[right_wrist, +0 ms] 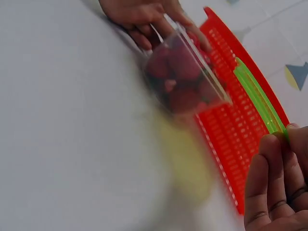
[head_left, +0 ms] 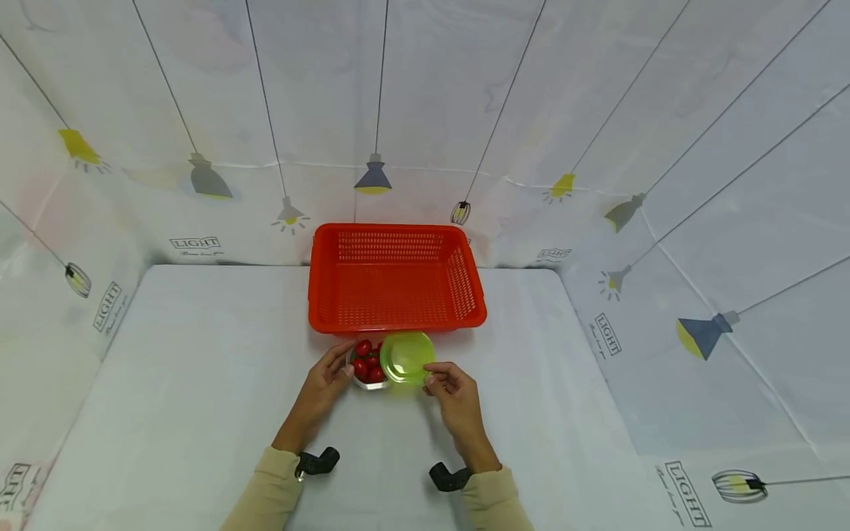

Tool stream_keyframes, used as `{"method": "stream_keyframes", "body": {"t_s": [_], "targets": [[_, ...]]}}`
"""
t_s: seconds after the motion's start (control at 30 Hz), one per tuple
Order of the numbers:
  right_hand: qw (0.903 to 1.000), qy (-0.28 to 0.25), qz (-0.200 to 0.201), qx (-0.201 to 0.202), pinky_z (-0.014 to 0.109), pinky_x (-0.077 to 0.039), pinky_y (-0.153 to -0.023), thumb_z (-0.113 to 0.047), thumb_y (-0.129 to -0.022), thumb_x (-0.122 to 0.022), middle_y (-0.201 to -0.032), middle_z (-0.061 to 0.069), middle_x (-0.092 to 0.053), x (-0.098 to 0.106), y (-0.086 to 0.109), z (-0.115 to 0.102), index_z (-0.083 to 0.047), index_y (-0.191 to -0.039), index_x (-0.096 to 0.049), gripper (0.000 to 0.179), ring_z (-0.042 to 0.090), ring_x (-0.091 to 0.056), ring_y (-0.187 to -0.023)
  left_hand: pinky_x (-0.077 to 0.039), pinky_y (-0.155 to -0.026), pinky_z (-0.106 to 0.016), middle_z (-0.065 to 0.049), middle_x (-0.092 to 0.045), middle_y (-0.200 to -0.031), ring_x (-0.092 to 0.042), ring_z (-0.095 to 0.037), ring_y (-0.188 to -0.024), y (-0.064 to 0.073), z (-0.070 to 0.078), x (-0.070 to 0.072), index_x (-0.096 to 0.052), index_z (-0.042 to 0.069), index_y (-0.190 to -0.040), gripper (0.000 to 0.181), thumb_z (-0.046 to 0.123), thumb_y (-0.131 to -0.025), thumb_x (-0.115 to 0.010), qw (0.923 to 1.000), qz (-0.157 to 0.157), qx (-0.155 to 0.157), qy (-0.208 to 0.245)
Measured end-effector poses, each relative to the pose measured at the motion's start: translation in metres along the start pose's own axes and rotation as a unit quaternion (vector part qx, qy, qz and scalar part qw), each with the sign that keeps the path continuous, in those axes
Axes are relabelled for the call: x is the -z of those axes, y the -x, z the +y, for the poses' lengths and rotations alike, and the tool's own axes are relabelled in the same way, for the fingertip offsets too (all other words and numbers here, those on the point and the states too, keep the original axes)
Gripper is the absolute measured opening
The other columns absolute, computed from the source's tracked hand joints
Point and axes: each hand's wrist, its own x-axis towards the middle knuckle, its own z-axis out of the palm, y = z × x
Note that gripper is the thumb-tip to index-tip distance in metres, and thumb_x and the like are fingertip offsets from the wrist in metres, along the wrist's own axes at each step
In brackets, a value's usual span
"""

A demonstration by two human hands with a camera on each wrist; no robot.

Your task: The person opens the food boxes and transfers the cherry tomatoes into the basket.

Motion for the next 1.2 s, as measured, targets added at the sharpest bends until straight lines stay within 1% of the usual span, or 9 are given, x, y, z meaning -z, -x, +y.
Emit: {"method": "stream_keyframes", "body": {"t_s": [0.17, 0.3, 0.47, 0.53, 0.63, 0.77, 0.83, 1.0, 1.2], "targets": [[0.9997, 0.014, 0.018, -0.006, 0.028, -0.063, -0.088, -0.007, -0.102, -0.07, -0.108, 0.022, -0.068, 0.02, -0.002, 0.004, -0.005, -0.122, -0.073, 0.02, 0.019, -0.07, -0.093, -0.036, -0.114, -0.008, -0.005, -0.038, -0.171, -0.024, -0.024, -0.164, 0.002, 0.0, 0.001, -0.043, 0.017, -0.161, 0.055, 0.016, -0.109, -0.062, 1.0, -0.001, -0.001, 0.007], [0.9995, 0.022, 0.021, -0.012, 0.027, -0.063, -0.089, -0.006, -0.103, -0.068, -0.112, 0.024, -0.067, 0.03, -0.003, 0.008, -0.004, -0.125, -0.072, 0.022, 0.019, -0.07, -0.094, -0.037, -0.114, -0.008, -0.005, -0.038, -0.171, -0.023, -0.024, -0.164, 0.003, 0.0, 0.002, -0.043, 0.017, -0.161, 0.056, 0.016, -0.109, -0.062, 1.0, -0.003, 0.0, 0.009], [0.9989, 0.031, 0.026, -0.025, 0.03, -0.063, -0.091, -0.005, -0.104, -0.066, -0.117, 0.028, -0.066, 0.036, -0.005, 0.016, -0.004, -0.125, -0.071, 0.022, 0.022, -0.068, -0.096, -0.038, -0.114, -0.009, -0.005, -0.038, -0.171, -0.026, -0.025, -0.164, 0.004, 0.0, 0.002, -0.043, 0.018, -0.161, 0.056, 0.017, -0.108, -0.062, 0.9999, -0.004, 0.006, 0.015], [0.9981, 0.044, 0.03, -0.032, 0.031, -0.063, -0.092, -0.006, -0.105, -0.066, -0.115, 0.026, -0.067, 0.037, -0.006, 0.02, -0.005, -0.125, -0.072, 0.021, 0.022, -0.067, -0.096, -0.039, -0.114, -0.009, -0.005, -0.038, -0.171, -0.027, -0.025, -0.163, 0.004, -0.001, 0.003, -0.043, 0.019, -0.161, 0.056, 0.017, -0.108, -0.062, 0.9998, -0.004, 0.007, 0.018], [0.9958, 0.075, 0.039, -0.033, 0.028, -0.061, -0.086, -0.007, -0.104, -0.066, -0.111, 0.022, -0.068, 0.038, -0.007, 0.025, -0.007, -0.124, -0.073, 0.021, 0.022, -0.064, -0.094, -0.038, -0.114, -0.009, -0.004, -0.037, -0.172, -0.025, -0.024, -0.164, 0.005, 0.0, 0.002, -0.042, 0.018, -0.162, 0.056, 0.016, -0.109, -0.061, 0.9999, -0.005, 0.006, 0.015], [0.9908, 0.122, 0.052, -0.027, 0.023, -0.053, -0.078, -0.006, -0.103, -0.067, -0.106, 0.019, -0.07, 0.035, -0.009, 0.026, -0.009, -0.121, -0.076, 0.02, 0.023, -0.061, -0.092, -0.037, -0.114, -0.008, -0.004, -0.036, -0.172, -0.023, -0.025, -0.165, 0.005, 0.0, 0.002, -0.042, 0.017, -0.162, 0.056, 0.015, -0.109, -0.06, 0.9999, -0.009, -0.002, 0.009], [0.9879, 0.143, 0.056, -0.022, 0.022, -0.05, -0.076, -0.005, -0.102, -0.068, -0.104, 0.017, -0.071, 0.033, -0.009, 0.026, -0.01, -0.119, -0.077, 0.02, 0.021, -0.06, -0.091, -0.038, -0.114, -0.009, -0.004, -0.037, -0.172, -0.024, -0.025, -0.164, 0.004, -0.001, 0.002, -0.042, 0.017, -0.162, 0.056, 0.015, -0.109, -0.06, 0.9999, -0.01, -0.002, 0.009], [0.9793, 0.194, 0.058, -0.003, 0.022, -0.05, -0.074, -0.004, -0.101, -0.068, -0.098, 0.01, -0.073, 0.031, -0.012, 0.028, -0.013, -0.116, -0.076, 0.019, 0.018, -0.061, -0.087, -0.04, -0.113, -0.01, -0.002, -0.041, -0.17, -0.029, -0.024, -0.163, 0.001, -0.001, 0.003, -0.043, 0.022, -0.162, 0.056, 0.018, -0.109, -0.061, 0.9998, -0.008, 0.011, 0.012], [0.9618, 0.264, 0.068, 0.027, 0.023, -0.049, -0.071, -0.003, -0.1, -0.068, -0.091, 0.006, -0.073, 0.03, -0.017, 0.032, -0.011, -0.114, -0.069, 0.015, 0.015, -0.062, -0.081, -0.04, -0.114, -0.011, -0.002, -0.039, -0.171, -0.028, -0.026, -0.163, -0.001, -0.001, 0.003, -0.043, 0.022, -0.162, 0.055, 0.017, -0.11, -0.06, 0.9999, -0.013, 0.002, 0.009]]}}
